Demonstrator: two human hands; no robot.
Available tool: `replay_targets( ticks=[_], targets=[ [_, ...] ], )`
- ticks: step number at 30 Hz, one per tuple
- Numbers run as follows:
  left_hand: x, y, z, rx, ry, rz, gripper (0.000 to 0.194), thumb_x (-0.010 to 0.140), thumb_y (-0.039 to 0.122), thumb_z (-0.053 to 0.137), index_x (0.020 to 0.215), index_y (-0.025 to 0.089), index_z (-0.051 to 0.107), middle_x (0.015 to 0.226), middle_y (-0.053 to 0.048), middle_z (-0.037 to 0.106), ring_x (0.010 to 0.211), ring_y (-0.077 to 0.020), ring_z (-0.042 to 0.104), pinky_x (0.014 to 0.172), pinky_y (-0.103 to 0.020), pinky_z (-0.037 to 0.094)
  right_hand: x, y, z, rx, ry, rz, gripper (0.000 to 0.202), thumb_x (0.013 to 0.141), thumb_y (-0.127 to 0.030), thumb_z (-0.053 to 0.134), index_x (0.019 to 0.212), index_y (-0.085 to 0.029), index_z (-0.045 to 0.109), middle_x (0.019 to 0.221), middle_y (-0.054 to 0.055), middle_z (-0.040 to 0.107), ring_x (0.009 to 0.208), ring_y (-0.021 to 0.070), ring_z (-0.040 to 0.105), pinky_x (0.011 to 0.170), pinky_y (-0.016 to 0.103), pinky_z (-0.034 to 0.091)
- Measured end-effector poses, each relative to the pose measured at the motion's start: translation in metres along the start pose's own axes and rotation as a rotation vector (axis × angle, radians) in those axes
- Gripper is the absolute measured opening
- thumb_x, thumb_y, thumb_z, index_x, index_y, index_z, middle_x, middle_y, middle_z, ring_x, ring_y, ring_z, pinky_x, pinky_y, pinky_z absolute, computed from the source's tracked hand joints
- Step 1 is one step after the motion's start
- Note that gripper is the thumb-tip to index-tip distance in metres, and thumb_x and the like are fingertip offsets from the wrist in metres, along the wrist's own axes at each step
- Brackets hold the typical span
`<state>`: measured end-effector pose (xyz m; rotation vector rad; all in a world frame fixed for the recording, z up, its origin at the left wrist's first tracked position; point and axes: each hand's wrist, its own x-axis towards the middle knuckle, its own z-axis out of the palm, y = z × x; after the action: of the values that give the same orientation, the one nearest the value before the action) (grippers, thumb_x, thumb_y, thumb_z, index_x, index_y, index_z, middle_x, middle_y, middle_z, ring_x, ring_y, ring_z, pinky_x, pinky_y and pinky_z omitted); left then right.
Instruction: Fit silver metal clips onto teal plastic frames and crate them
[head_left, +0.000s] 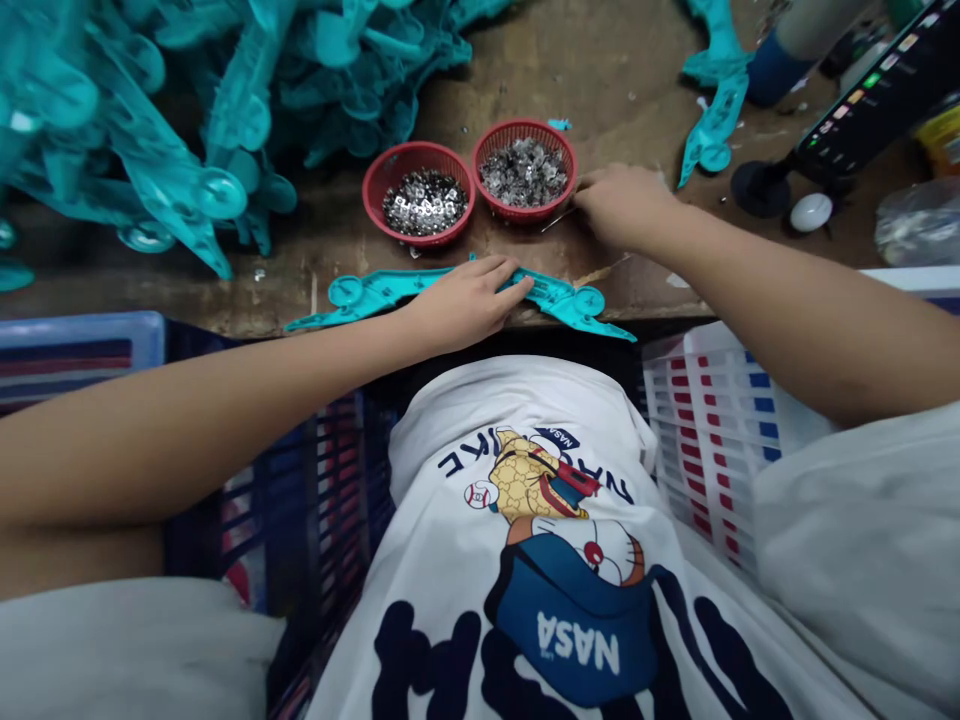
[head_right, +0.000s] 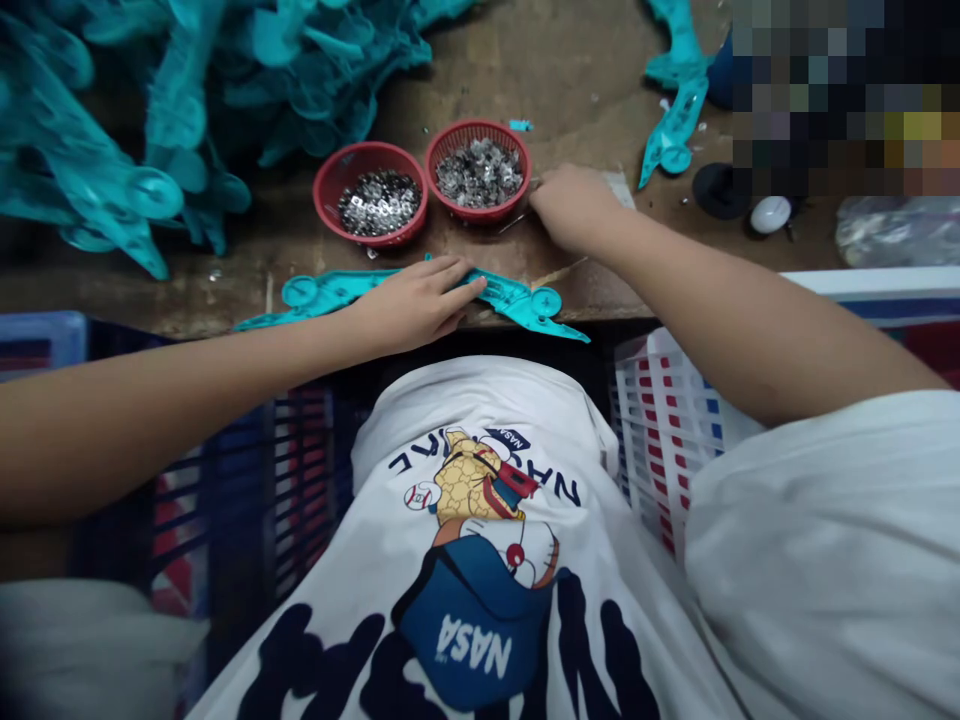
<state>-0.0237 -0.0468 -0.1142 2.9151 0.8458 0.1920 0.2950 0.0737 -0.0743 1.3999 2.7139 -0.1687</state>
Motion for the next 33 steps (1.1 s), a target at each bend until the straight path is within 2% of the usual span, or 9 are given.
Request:
replay_targets(
  ticks=[4,7,9,13,16,19,24,28,33],
  targets=[
    [-0.003,-0.002,0.007,-0.054,0.045,-0.081,0.057,0.116,0.013,0.062,0.171,0.009,0.073,0.174,-0.033,0.075,0.168,-0.0472,0.073,0.142,-0.070,0.064,-0.002,-0.016,0.000,-0.210,-0.052,0.118,0.017,0.108,-0.007,0.086,0.121,-0.006,0.097,0.124,0.031,0.093,0.107,0.0351,0.084,0.087,0.042,0.053],
    [-0.007,-0.003,0.018,-0.142,0.105,-0.180,0.060,0.113,0.015,0.067,0.171,0.003,0.067,0.172,-0.036,0.074,0.165,-0.0484,0.075,0.143,-0.071,0.064,-0.016,-0.016,0.000,-0.021,0.037,-0.045,0.014,0.099,-0.033,0.106,0.104,-0.023,0.098,0.099,0.014,0.092,0.090,0.0305,0.079,0.079,0.040,0.056],
    [-0.009,-0.003,0.024,-0.199,0.129,-0.219,0.066,0.112,0.016,0.068,0.176,0.000,0.060,0.174,-0.039,0.072,0.164,-0.0485,0.075,0.143,-0.072,0.064,-0.026,-0.016,0.002,0.175,0.050,-0.166,0.018,0.103,-0.045,0.103,0.102,-0.028,0.099,0.090,0.008,0.088,0.088,0.0301,0.079,0.082,0.042,0.059],
    [-0.014,-0.005,0.027,-0.237,0.114,-0.217,0.081,0.112,0.015,0.067,0.191,0.006,0.050,0.189,-0.037,0.062,0.179,-0.0489,0.063,0.152,-0.076,0.054,-0.037,-0.038,-0.001,0.290,-0.055,-0.159,0.013,0.102,-0.037,0.099,0.108,-0.026,0.103,0.090,0.008,0.088,0.097,0.0338,0.082,0.092,0.044,0.060],
    [-0.016,-0.007,0.023,-0.199,0.057,-0.182,0.084,0.113,0.017,0.064,0.195,0.011,0.053,0.198,-0.035,0.054,0.184,-0.0521,0.057,0.152,-0.083,0.051,-0.041,-0.068,-0.019,0.191,-0.110,-0.113,0.009,0.096,-0.023,0.098,0.105,-0.023,0.102,0.081,0.009,0.084,0.086,0.0313,0.077,0.079,0.041,0.051],
    [-0.016,-0.007,0.020,-0.165,0.029,-0.171,0.084,0.114,0.020,0.062,0.197,0.013,0.053,0.201,-0.035,0.052,0.183,-0.0532,0.057,0.150,-0.085,0.050,-0.046,-0.093,-0.043,0.059,-0.225,-0.031,0.016,0.099,-0.016,0.092,0.111,-0.016,0.103,0.089,0.015,0.087,0.080,0.0300,0.072,0.070,0.041,0.040],
    [-0.014,-0.006,0.015,-0.165,0.006,-0.193,0.097,0.114,0.024,0.063,0.206,0.010,0.036,0.206,-0.035,0.044,0.187,-0.0528,0.053,0.152,-0.081,0.047,-0.052,-0.102,-0.054,0.020,-0.218,0.002,0.023,0.104,-0.014,0.086,0.120,-0.014,0.103,0.103,0.019,0.093,0.082,0.0299,0.073,0.072,0.042,0.038],
    [-0.014,-0.007,0.013,-0.160,-0.028,-0.168,0.093,0.113,0.027,0.064,0.204,0.015,0.045,0.202,-0.031,0.053,0.183,-0.0532,0.054,0.150,-0.083,0.048,-0.050,-0.105,-0.048,-0.004,-0.251,-0.033,0.025,0.106,-0.018,0.084,0.122,-0.011,0.102,0.101,0.021,0.092,0.084,0.0325,0.077,0.073,0.042,0.040],
    [-0.009,-0.009,0.013,-0.142,-0.025,-0.160,0.089,0.113,0.031,0.065,0.200,0.016,0.053,0.194,-0.029,0.063,0.175,-0.0534,0.058,0.142,-0.081,0.052,-0.049,-0.113,-0.048,-0.022,-0.269,-0.011,0.023,0.101,-0.014,0.084,0.119,-0.011,0.099,0.100,0.021,0.091,0.094,0.0386,0.084,0.081,0.041,0.051]
  ],
)
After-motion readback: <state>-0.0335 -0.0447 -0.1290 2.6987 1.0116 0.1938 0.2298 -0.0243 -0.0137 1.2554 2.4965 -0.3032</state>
